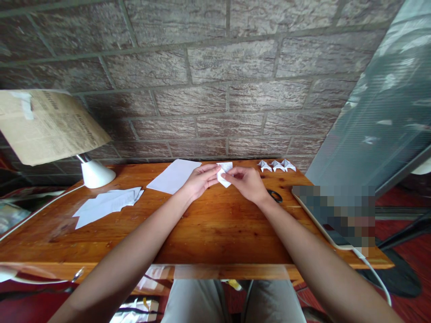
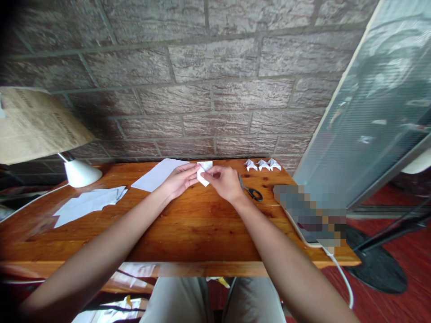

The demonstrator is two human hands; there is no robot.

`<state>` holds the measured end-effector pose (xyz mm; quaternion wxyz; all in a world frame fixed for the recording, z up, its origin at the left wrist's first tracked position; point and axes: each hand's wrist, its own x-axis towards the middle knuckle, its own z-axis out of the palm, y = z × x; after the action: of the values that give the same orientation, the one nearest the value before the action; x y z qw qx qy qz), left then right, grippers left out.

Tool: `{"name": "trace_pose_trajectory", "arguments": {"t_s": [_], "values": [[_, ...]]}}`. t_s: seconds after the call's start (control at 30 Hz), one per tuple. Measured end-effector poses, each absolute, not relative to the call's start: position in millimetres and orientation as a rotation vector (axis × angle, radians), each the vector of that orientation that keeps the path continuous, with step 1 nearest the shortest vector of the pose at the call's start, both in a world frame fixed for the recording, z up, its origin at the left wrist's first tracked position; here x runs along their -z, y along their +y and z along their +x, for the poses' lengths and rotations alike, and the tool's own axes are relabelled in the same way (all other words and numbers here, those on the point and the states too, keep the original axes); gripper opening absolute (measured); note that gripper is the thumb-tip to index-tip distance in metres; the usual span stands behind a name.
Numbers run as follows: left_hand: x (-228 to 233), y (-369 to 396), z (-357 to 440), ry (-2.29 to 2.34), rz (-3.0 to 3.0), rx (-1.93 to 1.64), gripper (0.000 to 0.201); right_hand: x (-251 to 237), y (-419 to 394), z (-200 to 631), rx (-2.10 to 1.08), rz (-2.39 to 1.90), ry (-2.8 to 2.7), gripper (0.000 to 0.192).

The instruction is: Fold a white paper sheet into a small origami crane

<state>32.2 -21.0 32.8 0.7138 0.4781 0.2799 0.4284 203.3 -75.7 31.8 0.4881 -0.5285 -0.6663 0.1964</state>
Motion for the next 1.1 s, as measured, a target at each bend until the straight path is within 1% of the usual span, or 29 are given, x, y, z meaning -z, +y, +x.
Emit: {"name": "trace_pose_trajectory", "arguments": {"t_s": [0.47, 0.77, 0.97, 1.1], "values": [[-33.7, -22.3, 32.2, 0.64, 1.113, -1.02, 0.04, -34.9, -79.1, 200.2, -0.481, -1.271, -1.639, 0.037], [-32.4, -24.0, 34.0, 0.609, 1.117, -0.98, 0.036, -34.6, -79.6, 199.0, -0.449, -1.283, -1.662, 0.035], [-32.0, -23.5, 36.1, 0.665, 1.2, -1.084, 0.039, -31.9, -78.2, 198.8, -0.44, -1.279, -1.617, 0.035], [-29.6, -23.0, 36.8, 0.638, 1.244, -1.075, 0.037, -32.8, -78.5, 198.7, -0.432, -1.253, -1.585, 0.036]]}}
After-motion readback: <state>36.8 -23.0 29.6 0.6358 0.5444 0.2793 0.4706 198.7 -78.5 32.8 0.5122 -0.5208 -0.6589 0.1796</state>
